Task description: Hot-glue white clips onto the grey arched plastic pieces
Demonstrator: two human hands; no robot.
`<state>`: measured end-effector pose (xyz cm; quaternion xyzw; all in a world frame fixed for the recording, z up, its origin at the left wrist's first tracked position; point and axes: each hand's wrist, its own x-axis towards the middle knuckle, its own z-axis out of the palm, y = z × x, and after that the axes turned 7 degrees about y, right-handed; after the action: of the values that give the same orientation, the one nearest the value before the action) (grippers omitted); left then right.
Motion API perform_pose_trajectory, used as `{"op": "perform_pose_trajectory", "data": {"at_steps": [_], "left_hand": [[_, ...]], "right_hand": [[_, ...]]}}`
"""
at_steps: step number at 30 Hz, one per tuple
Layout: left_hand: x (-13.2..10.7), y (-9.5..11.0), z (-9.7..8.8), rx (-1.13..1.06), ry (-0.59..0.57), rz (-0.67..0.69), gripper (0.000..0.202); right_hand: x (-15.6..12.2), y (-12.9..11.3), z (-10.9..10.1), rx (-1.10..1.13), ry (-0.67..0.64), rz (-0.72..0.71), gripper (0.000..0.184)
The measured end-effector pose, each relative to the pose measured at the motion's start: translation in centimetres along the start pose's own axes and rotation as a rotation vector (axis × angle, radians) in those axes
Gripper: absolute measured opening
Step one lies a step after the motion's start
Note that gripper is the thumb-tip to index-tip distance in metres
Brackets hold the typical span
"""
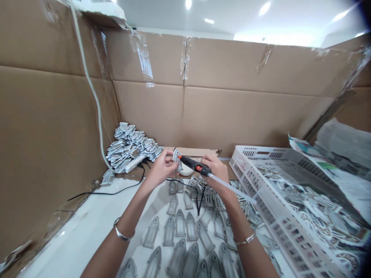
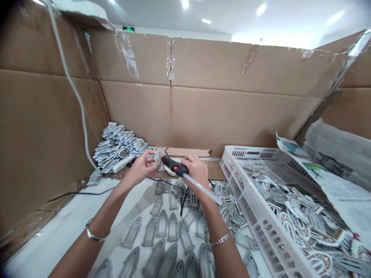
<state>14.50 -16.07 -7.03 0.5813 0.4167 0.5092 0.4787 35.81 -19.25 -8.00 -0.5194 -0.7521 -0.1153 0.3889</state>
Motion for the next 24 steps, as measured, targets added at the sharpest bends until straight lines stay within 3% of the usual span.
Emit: {"op": "perform_pose_trajectory", "data": {"at_steps": [3, 7, 11, 14, 19, 24], "left_hand": [[0.2, -0.3, -0.1, -0.01, 0.009, -0.032, 0.045], [0.6, -0.8, -0.3, -0.05, 0.028, -0.058, 0.043], [0.9, -1.3, -0.4, -0.013, 0.025, -0.029, 0.038], [1.0, -1.5, -0.5, 0.018, 0.035, -0.025, 0.035], [1.0, -1.7, -0.7, 0.117, 0.048, -0.004, 0.031], [1.1, -1.5, -1.1, 0.18, 0.073, 0.001, 0.03]], "right_hand": [[0.2, 0.2, 0.0, -0.003, 0.006, 0.067, 0.01], [0.3, 2.2, 0.0, -0.064, -0.055, 0.305, 0.022], [-0.5, 5.8, 1.0, -0.332, -0.309, 0.624, 0.038], [-1.6, 8.2, 2.1, -0.429, -0.448, 0.766, 0.038], [-2.5, 9.9, 2.4, -0.466, -0.494, 0.861, 0.039], [-1.5, 8.8, 1.1, -0.464, -0.458, 0.82, 0.039]]}}
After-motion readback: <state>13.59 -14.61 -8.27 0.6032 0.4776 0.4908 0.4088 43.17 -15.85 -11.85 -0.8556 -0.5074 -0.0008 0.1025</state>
